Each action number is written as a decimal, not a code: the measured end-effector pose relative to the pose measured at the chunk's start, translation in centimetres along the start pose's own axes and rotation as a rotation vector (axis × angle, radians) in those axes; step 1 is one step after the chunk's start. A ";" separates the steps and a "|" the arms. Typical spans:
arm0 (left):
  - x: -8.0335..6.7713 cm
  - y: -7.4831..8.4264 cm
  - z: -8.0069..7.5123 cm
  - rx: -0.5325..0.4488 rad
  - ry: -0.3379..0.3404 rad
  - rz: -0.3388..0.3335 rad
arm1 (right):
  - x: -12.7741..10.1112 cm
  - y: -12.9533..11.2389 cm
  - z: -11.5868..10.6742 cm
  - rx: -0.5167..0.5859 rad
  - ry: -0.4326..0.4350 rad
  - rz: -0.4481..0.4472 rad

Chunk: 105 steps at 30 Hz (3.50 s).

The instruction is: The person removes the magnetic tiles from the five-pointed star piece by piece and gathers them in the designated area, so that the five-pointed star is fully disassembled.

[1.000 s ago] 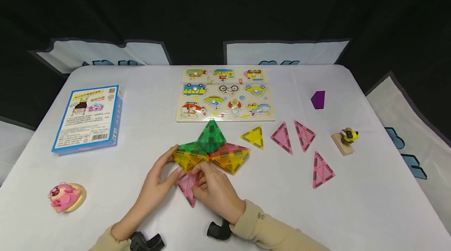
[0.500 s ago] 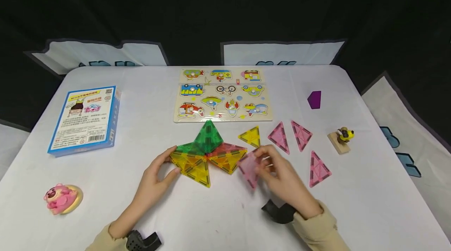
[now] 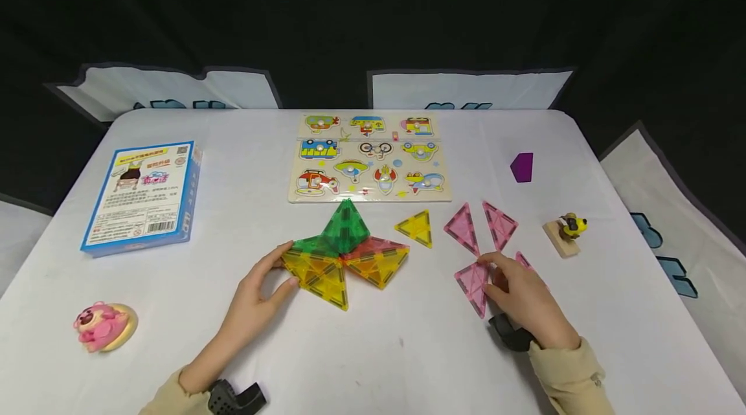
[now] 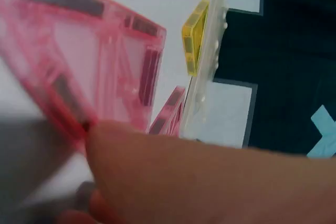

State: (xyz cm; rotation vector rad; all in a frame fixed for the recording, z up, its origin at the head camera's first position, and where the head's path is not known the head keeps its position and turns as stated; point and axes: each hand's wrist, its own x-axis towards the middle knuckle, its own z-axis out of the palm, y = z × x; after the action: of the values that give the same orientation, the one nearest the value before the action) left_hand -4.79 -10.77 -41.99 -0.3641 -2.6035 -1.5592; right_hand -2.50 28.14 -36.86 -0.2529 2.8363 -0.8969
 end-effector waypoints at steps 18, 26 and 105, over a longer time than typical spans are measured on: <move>1.2 -0.4 -0.4 -0.093 0.022 0.010 | 4.0 -12.9 10.4 0.128 -0.084 -0.402; 0.8 -0.8 -0.5 -0.078 -0.005 0.000 | 3.7 -12.6 11.2 0.374 -0.095 -0.300; 2.0 -0.6 -4.6 -0.388 -0.390 -0.247 | 5.5 -12.8 13.5 0.218 0.355 -0.167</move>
State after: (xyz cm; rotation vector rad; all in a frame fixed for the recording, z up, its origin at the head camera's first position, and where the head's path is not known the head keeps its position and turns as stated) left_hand -7.11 -14.78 -39.89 -0.4231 -2.6850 -2.2979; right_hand -3.69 9.22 -40.88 -0.3363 3.0286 -1.4034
